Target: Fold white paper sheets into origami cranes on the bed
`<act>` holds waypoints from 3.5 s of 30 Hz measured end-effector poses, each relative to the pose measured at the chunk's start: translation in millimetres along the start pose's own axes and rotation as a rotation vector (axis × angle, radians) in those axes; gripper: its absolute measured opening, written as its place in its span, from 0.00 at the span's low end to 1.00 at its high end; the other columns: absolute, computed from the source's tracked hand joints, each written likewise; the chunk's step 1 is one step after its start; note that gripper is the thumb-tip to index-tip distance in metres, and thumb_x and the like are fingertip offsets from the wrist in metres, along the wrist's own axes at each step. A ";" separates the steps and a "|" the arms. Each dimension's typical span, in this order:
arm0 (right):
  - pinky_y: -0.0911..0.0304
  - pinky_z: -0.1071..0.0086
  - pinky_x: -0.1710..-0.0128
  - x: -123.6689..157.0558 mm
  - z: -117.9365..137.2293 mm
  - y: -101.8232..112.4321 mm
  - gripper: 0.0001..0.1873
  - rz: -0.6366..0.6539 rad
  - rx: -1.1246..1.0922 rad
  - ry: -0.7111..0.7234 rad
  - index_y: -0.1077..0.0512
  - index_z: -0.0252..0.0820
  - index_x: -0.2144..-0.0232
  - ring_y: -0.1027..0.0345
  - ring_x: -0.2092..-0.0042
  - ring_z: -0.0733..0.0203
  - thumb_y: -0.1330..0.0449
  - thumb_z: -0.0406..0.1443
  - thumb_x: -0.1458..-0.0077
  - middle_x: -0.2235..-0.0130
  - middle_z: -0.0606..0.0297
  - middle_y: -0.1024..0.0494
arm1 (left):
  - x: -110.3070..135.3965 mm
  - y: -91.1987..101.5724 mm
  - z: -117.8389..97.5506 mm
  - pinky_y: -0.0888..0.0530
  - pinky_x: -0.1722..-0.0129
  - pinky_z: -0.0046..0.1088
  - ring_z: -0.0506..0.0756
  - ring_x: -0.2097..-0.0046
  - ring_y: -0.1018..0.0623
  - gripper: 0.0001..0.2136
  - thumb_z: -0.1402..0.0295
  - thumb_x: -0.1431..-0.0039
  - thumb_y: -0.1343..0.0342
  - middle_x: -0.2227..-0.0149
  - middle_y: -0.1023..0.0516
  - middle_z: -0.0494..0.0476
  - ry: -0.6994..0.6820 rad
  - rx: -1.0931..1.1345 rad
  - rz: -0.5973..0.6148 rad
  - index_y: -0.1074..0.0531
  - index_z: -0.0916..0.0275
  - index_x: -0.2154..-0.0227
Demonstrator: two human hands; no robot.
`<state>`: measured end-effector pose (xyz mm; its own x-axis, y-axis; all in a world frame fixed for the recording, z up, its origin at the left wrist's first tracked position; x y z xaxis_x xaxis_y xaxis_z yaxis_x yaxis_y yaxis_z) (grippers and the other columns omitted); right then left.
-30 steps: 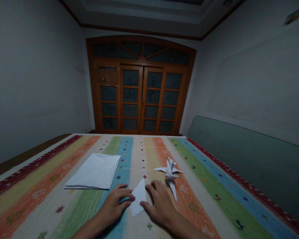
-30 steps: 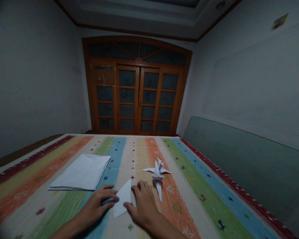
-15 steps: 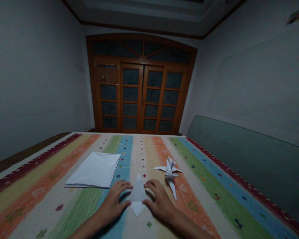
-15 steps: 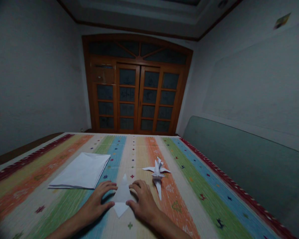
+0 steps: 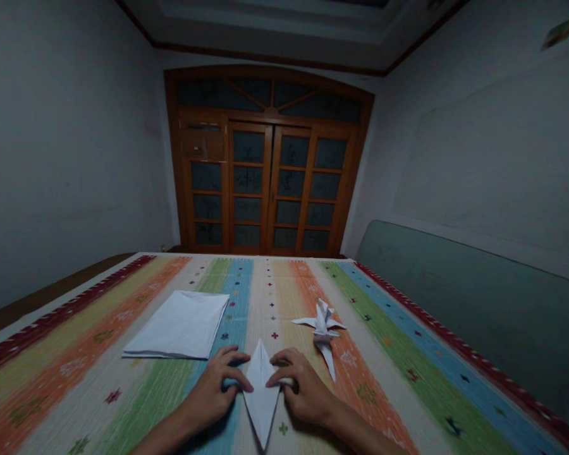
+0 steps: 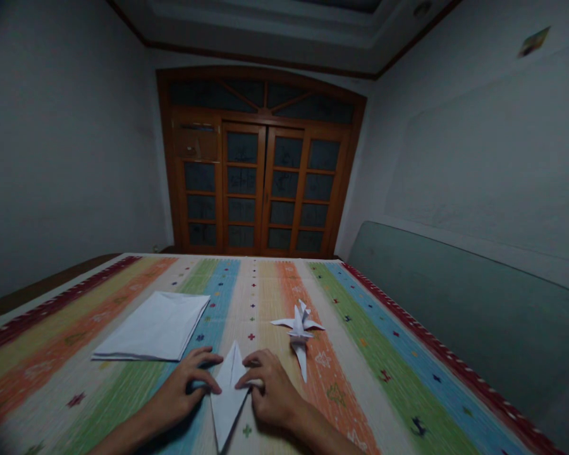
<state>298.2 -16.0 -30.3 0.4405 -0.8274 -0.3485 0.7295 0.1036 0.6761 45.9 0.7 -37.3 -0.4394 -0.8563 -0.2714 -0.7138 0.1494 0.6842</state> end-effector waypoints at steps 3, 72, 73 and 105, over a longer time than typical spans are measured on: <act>0.37 0.55 0.41 -0.1 2.8 1.1 0.25 -0.003 -0.003 -0.025 0.15 0.49 0.64 0.29 0.45 0.50 0.45 0.22 0.55 0.49 0.58 0.23 | 1.6 -1.1 -3.3 0.40 0.33 0.60 0.69 0.33 0.35 0.17 0.79 0.49 0.45 0.43 0.21 0.56 -0.014 -0.015 0.015 0.14 0.53 0.70; 0.27 0.60 0.53 -11.0 10.6 -8.6 0.12 -0.182 -0.631 -0.069 0.22 0.42 0.59 0.20 0.55 0.50 0.33 0.33 0.48 0.58 0.58 0.16 | -5.6 -10.1 -40.9 0.19 0.61 0.36 0.59 0.62 0.17 0.21 0.63 0.45 0.38 0.61 0.19 0.55 0.133 0.525 -0.379 0.30 0.56 0.47; 0.27 0.60 0.54 -11.0 10.3 -6.2 0.11 -0.220 -0.589 -0.056 0.21 0.42 0.60 0.20 0.56 0.50 0.34 0.32 0.47 0.59 0.58 0.16 | -5.9 -8.5 -41.8 0.19 0.62 0.35 0.59 0.64 0.17 0.19 0.64 0.44 0.38 0.61 0.18 0.55 0.105 0.499 -0.378 0.29 0.55 0.49; 0.32 0.60 0.48 -1.7 -3.9 4.1 0.24 0.022 0.007 0.206 0.23 0.41 0.55 0.27 0.52 0.50 0.42 0.23 0.55 0.55 0.55 0.21 | -5.5 8.3 -19.5 0.26 0.47 0.39 0.61 0.49 0.24 0.18 0.83 0.43 0.45 0.51 0.23 0.60 -0.296 -0.114 0.070 0.23 0.58 0.55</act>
<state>302.6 -12.0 -29.5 0.5547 -0.6943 -0.4585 0.7150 0.1159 0.6895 53.1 -3.0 -17.0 -0.6367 -0.6625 -0.3946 -0.6179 0.1323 0.7750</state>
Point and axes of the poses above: each hand's wrist, its own x-axis away from the middle knuckle, its own y-axis out of the back of the hand, z = x × y, the point moved 1 cm from there along -x, towards the middle knuckle
